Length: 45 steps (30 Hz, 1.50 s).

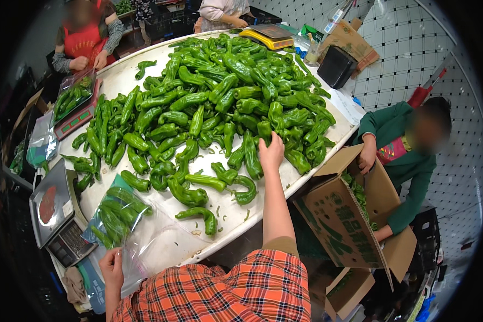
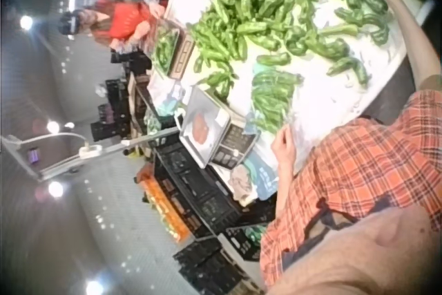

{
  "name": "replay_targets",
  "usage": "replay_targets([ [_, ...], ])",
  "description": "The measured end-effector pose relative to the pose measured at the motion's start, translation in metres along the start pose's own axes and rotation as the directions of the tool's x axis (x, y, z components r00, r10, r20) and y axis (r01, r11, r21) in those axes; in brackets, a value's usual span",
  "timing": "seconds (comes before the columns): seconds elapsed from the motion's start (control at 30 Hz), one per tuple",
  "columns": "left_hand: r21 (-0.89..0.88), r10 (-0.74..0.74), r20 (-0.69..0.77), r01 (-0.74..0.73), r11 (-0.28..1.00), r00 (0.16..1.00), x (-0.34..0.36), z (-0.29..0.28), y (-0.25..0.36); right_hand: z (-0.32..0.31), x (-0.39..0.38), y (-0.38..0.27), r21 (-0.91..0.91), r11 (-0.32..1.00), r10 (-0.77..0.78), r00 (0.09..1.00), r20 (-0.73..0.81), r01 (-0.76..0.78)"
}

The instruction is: The person selects green peppers from a large pile on a table, places them into clear plastic bags, and then puts the filled bags into a black crate. The person repeats this process throughout the video.

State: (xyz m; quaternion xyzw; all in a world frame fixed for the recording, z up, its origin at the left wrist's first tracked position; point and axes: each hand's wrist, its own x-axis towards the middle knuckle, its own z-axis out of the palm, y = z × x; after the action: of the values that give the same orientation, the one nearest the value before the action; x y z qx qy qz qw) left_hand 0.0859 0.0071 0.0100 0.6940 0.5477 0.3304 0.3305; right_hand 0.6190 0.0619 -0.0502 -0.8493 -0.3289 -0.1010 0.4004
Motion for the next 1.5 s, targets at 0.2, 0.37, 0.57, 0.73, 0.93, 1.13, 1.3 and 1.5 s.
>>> replay_targets([
  [0.2, -0.01, 0.017, -0.02, -0.018, 1.0, 1.0, 0.001, 0.003, 0.001, 0.005, 0.027, -0.04, -0.304, 0.949, 0.172, 0.951, 0.256, -0.09],
  [0.37, -0.01, 0.029, -0.043, -0.03, 1.0, 0.999, 0.002, 0.001, -0.003, 0.001, 0.012, -0.052, 0.073, 0.993, -0.084, 0.995, -0.051, 0.088],
  [0.57, 0.008, 0.018, -0.018, -0.018, 1.0, 1.0, 0.002, 0.006, 0.003, -0.042, -0.022, -0.104, 0.895, -0.057, -0.13, 0.892, 0.434, -0.443],
  [0.73, 0.007, 0.007, -0.013, -0.007, 1.0, 1.0, 0.001, 0.001, 0.006, -0.05, -0.055, -0.133, 0.816, -0.177, -0.315, 0.817, 0.483, -0.55],
  [0.93, 0.015, 0.014, -0.024, -0.014, 1.0, 1.0, -0.001, 0.001, 0.003, -0.048, -0.079, -0.156, 0.745, -0.237, -0.479, 0.742, 0.468, -0.623],
  [1.13, 0.013, 0.031, -0.03, -0.03, 0.999, 0.999, 0.0, 0.002, 0.001, -0.04, -0.104, -0.164, 0.567, -0.347, -0.444, 0.663, 0.603, -0.747],
  [1.3, 0.026, 0.013, -0.008, -0.013, 1.0, 1.0, 0.002, -0.002, 0.008, -0.034, -0.115, -0.176, 0.36, -0.416, -0.374, 0.518, 0.77, -0.835],
  [1.5, 0.027, 0.006, 0.003, -0.006, 1.0, 1.0, 0.003, -0.003, 0.007, -0.026, -0.126, -0.181, 0.331, -0.424, -0.279, 0.469, 0.838, -0.843],
])
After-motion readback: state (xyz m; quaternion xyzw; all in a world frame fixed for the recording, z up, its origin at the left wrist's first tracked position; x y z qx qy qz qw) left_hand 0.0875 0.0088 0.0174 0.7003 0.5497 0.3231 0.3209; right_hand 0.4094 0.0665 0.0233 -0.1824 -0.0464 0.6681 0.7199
